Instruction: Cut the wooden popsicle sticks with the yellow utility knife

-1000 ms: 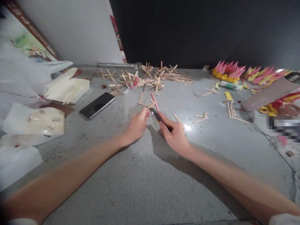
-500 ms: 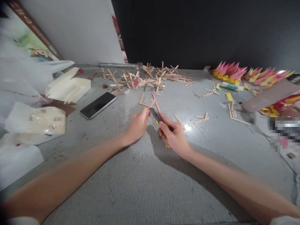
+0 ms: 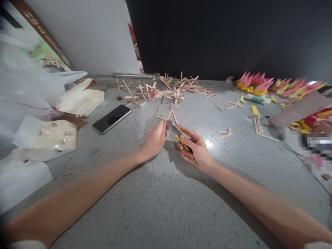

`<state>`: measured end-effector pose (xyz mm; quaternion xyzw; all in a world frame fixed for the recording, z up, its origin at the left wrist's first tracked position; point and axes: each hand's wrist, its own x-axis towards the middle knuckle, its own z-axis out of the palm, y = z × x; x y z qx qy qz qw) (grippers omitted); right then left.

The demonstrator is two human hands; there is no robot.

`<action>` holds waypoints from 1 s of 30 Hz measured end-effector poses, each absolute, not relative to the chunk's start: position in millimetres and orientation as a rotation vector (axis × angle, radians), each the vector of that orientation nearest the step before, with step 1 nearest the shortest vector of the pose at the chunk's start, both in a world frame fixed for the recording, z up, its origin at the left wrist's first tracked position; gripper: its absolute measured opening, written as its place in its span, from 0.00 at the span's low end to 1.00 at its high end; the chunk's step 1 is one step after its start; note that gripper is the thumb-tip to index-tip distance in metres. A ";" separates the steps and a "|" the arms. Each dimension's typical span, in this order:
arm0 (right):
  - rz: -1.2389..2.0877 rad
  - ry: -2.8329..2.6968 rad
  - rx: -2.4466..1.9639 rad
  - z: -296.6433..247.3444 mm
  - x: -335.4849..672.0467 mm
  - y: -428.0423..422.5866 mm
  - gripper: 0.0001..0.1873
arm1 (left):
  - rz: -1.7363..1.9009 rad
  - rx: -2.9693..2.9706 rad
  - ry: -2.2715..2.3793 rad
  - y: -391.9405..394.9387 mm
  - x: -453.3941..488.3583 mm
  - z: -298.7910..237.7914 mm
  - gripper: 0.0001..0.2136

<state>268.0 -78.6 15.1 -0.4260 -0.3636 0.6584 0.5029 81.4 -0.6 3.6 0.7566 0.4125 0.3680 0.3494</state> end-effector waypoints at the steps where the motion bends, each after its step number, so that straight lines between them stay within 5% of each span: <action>1: 1.567 -0.887 -1.018 14.4 267.6 -78.8 0.25 | 0.957 1.921 1.051 -0.5 82.1 3.5 0.15; 8: 1.216 -1.025 -1.017 13.1 273.7 -77.2 0.21 | 0.987 1.501 0.884 8.3 83.6 -1.0 0.21; 15: 0.605 -1.300 -1.338 5.8 277.6 -70.6 0.15 | 0.781 1.773 0.811 -13.1 86.2 7.4 0.20; 30: 0.667 -1.369 -1.375 8.0 276.0 -65.4 0.18 | 0.536 1.998 0.772 -24.1 89.4 15.1 0.11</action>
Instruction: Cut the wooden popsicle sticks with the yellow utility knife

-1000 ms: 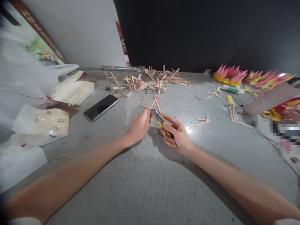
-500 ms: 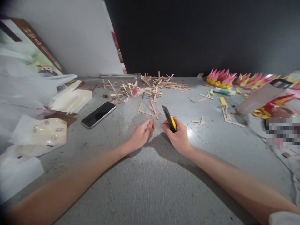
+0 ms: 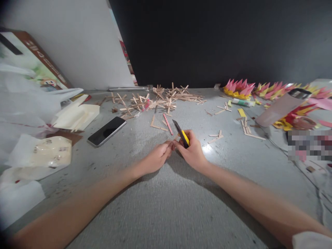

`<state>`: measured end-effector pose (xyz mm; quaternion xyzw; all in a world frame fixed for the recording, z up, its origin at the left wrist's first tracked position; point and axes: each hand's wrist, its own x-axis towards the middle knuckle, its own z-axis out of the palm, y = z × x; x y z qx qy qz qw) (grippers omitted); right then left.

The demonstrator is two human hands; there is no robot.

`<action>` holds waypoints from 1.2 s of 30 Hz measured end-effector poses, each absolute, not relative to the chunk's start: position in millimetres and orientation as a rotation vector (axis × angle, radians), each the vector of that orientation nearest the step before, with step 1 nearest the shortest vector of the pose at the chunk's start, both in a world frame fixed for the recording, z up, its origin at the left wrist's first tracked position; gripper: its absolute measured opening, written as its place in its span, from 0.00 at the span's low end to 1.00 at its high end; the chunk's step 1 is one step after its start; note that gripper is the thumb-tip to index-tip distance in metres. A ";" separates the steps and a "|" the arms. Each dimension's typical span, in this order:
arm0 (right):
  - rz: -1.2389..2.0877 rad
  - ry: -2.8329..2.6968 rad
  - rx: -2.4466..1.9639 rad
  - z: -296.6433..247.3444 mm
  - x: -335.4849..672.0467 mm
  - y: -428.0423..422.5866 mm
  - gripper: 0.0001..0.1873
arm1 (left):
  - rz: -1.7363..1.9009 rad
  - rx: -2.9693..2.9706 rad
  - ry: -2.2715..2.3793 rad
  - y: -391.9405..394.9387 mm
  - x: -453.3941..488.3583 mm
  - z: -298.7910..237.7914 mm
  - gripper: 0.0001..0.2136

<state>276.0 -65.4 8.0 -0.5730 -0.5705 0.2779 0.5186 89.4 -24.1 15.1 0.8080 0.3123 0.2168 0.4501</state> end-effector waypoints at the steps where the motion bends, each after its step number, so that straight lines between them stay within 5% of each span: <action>1: 0.663 -1.363 -1.370 8.1 276.2 -64.8 0.17 | 0.535 1.983 0.771 -24.1 89.2 14.6 0.12; 18: 1.044 -1.303 -1.200 5.5 285.8 -64.8 0.23 | 0.467 1.774 0.646 -16.0 85.1 9.1 0.14; 36: 0.898 -1.563 -1.143 -8.1 284.1 -80.4 0.20 | 0.911 1.677 0.843 -4.1 75.5 3.8 0.24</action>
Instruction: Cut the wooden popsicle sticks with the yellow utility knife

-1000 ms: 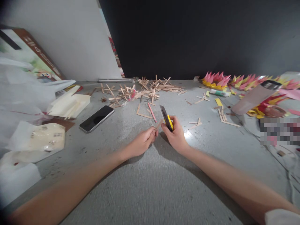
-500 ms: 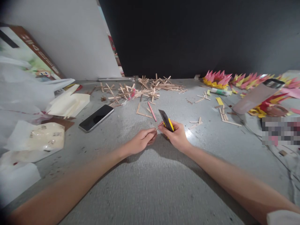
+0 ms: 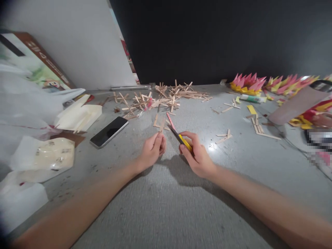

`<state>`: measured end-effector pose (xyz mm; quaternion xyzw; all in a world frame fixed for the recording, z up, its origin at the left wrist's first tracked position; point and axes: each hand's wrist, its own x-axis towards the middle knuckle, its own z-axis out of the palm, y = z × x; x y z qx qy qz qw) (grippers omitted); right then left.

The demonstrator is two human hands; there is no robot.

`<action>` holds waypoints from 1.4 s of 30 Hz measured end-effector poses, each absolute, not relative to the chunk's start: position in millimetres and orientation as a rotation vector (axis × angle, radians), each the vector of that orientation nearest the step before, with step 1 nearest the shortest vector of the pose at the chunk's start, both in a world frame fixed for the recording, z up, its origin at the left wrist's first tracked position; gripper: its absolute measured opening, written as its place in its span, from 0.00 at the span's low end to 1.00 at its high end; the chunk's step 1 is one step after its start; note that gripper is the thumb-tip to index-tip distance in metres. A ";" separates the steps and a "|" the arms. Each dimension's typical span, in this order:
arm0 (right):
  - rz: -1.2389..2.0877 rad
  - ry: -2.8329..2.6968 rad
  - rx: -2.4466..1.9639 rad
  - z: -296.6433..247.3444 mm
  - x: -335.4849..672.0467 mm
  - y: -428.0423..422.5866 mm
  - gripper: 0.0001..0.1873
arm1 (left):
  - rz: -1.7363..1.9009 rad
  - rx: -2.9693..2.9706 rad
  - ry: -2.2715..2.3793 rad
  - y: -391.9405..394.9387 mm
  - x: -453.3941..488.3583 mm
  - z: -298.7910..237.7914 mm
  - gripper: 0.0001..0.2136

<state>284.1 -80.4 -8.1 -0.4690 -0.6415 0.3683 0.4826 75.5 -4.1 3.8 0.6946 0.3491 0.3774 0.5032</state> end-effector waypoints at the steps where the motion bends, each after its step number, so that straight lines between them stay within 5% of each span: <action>1: 0.868 -1.602 -1.183 -6.4 284.3 -81.2 0.20 | 0.927 1.677 0.844 -1.2 74.3 2.9 0.24; 12: 0.662 -1.788 -1.351 3.1 284.7 -84.6 0.28 | 0.906 1.597 0.836 1.3 75.2 3.6 0.25; 42: 0.626 -1.759 -1.515 14.2 268.0 -92.9 0.27 | 0.929 2.058 1.085 7.7 72.2 0.2 0.26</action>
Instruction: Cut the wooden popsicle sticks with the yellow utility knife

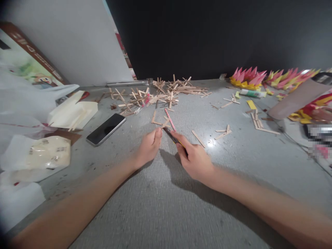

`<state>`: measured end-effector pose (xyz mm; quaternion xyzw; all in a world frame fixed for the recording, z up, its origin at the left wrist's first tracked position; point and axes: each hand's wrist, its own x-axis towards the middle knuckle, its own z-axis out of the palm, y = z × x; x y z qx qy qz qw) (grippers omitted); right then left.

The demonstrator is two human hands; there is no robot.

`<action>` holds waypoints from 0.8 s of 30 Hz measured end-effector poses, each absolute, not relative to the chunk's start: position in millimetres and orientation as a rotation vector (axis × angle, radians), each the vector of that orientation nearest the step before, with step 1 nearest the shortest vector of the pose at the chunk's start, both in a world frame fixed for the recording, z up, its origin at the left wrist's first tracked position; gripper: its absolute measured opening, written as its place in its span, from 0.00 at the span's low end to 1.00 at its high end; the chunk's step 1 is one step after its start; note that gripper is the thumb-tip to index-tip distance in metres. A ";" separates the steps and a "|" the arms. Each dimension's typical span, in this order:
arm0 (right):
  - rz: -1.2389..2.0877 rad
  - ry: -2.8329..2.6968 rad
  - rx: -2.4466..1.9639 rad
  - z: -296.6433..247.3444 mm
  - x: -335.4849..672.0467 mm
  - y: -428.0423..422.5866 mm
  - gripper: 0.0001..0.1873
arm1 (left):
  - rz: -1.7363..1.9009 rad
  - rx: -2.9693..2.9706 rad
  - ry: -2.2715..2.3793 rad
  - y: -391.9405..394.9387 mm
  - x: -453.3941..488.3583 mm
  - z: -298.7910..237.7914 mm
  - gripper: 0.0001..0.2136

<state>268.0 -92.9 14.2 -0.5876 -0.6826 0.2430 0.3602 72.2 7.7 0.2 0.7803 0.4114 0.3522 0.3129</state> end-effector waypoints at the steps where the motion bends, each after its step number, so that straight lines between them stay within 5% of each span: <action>1: 0.633 -1.750 -1.526 15.8 265.7 -93.9 0.26 | 0.931 2.071 1.091 7.8 72.5 0.3 0.26; 24: 1.270 -1.313 -1.421 35.4 256.5 -93.0 0.27 | 0.947 2.076 1.127 7.8 74.0 0.2 0.28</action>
